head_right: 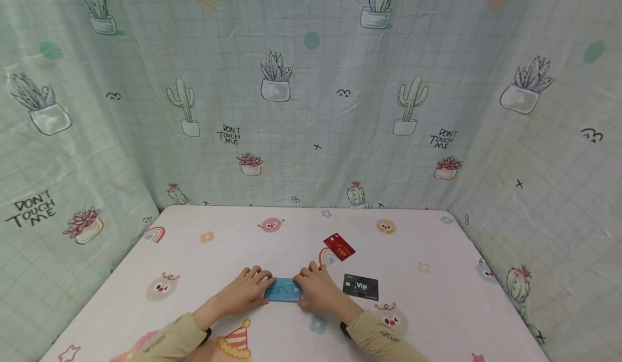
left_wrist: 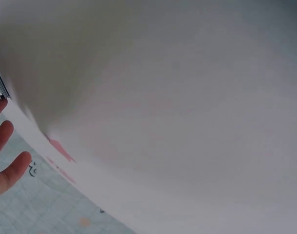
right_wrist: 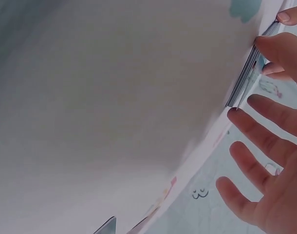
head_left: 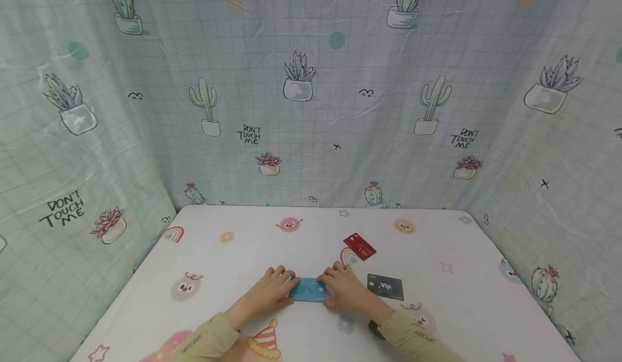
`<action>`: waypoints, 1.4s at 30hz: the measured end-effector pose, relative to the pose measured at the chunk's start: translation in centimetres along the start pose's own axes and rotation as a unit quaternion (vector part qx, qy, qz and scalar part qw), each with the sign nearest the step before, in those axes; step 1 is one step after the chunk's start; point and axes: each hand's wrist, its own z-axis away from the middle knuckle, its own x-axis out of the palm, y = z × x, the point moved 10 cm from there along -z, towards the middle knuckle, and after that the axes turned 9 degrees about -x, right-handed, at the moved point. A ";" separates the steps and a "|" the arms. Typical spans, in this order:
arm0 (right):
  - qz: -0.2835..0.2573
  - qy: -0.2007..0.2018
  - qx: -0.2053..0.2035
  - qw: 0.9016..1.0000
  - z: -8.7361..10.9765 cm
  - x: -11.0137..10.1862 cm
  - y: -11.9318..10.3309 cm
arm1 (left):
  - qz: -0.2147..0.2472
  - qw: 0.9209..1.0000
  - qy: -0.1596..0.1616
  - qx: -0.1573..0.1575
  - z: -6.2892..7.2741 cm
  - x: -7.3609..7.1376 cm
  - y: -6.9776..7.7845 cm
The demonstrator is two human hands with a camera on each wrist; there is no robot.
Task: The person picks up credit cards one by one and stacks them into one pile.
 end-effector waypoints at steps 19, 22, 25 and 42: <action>0.015 -0.021 -0.021 0.999 -0.3 0.6 0.2 | 0.013 0.999 -0.032 -0.006 -0.1 0.2 -0.3; 0.010 -0.021 -0.025 0.999 -0.3 0.7 0.2 | 0.011 0.999 -0.031 -0.004 0.0 0.3 -0.3; 0.002 -0.025 -0.025 0.999 -0.4 0.8 0.4 | 0.009 0.999 -0.031 -0.004 -0.1 0.4 -0.4; -0.030 -0.037 -0.021 0.999 -0.7 1.0 0.7 | 0.029 0.999 -0.020 0.001 -0.1 0.4 -0.5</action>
